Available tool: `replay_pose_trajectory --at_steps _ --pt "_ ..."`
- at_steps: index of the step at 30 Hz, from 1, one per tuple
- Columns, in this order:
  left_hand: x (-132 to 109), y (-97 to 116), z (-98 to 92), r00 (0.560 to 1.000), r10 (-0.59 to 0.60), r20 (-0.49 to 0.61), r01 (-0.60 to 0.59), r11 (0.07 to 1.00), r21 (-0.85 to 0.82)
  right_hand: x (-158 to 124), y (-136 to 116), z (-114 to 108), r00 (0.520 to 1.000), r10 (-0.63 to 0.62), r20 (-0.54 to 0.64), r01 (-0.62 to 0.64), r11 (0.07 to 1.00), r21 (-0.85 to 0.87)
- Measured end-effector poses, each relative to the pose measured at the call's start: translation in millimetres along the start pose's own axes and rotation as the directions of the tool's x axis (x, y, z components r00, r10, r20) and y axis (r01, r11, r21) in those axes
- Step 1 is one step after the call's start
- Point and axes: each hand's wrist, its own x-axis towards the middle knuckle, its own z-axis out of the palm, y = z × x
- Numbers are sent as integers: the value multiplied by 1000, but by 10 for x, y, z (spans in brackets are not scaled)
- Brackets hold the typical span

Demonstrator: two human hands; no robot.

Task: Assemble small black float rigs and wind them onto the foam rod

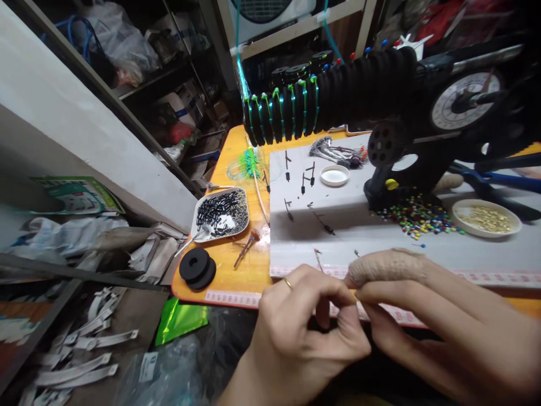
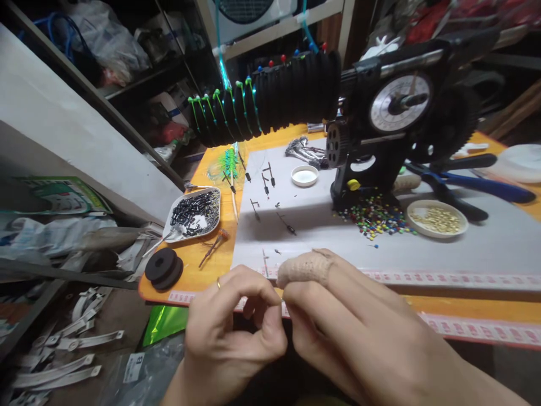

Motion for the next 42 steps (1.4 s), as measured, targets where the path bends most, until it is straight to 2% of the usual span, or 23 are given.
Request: replay_pose_trajectory --at_steps 1,2,4,6,9,13,16,18,19,22,24,28,29,30,32,34,35,36,38,42 --pt "13 20 14 992 -129 4 128 987 -99 13 15 3 999 -43 -5 43 998 -46" --pt "27 41 22 964 -265 30 266 944 -197 24 26 8 997 -76 -11 75 995 -70" --pt "61 80 18 858 -498 129 508 781 -365 33 27 24 998 -64 -16 62 996 -66" --pt "95 106 0 759 -607 237 635 610 -473 20 -6 51 999 -45 -31 43 998 -46" --pt "112 108 -7 709 -634 309 676 485 -556 -24 -105 113 994 43 -105 -50 997 -65" --pt "21 69 53 714 -661 233 650 500 -572 -37 -212 181 969 109 -222 -132 987 -91" --pt "-95 38 92 763 -633 134 588 594 -549 -25 -215 183 958 173 -228 -172 985 25" --pt "-163 26 90 796 -596 109 549 633 -546 -36 -193 168 954 221 -202 -211 975 71" --pt "-190 22 81 799 -590 117 543 623 -563 -46 -181 160 952 233 -197 -222 972 77" --pt "-255 9 54 746 -640 181 585 502 -637 -76 -154 149 943 286 -167 -269 956 116" --pt "-292 -3 49 750 -637 177 570 487 -661 -81 -149 154 938 311 -151 -290 946 145" --pt "-309 -10 58 789 -604 107 550 619 -560 -94 -151 181 933 331 -140 -303 934 187" --pt "-292 -8 58 814 -576 77 533 687 -494 -108 -151 187 931 340 -135 -310 929 200" --pt "-269 -6 56 859 -511 36 479 776 -410 -125 -151 191 927 351 -131 -320 923 213" --pt "-218 -9 55 956 -289 -52 272 938 -214 -157 -155 193 919 381 -102 -348 905 243" --pt "-189 -24 65 989 -93 -119 83 993 -83 -169 -166 188 906 419 -61 -388 879 277" --pt "-189 -33 77 988 -55 -147 45 996 -71 -164 -175 185 900 435 -34 -406 863 299" --pt "-200 -41 92 984 -61 -170 45 994 -97 -150 -186 183 894 447 -21 -417 850 323" --pt "-242 -49 132 968 -161 -192 115 967 -229 -108 -208 183 882 471 -18 -431 821 375" --pt "-314 -31 232 898 -408 -164 249 779 -576 -29 -225 192 881 473 -10 -404 764 503"
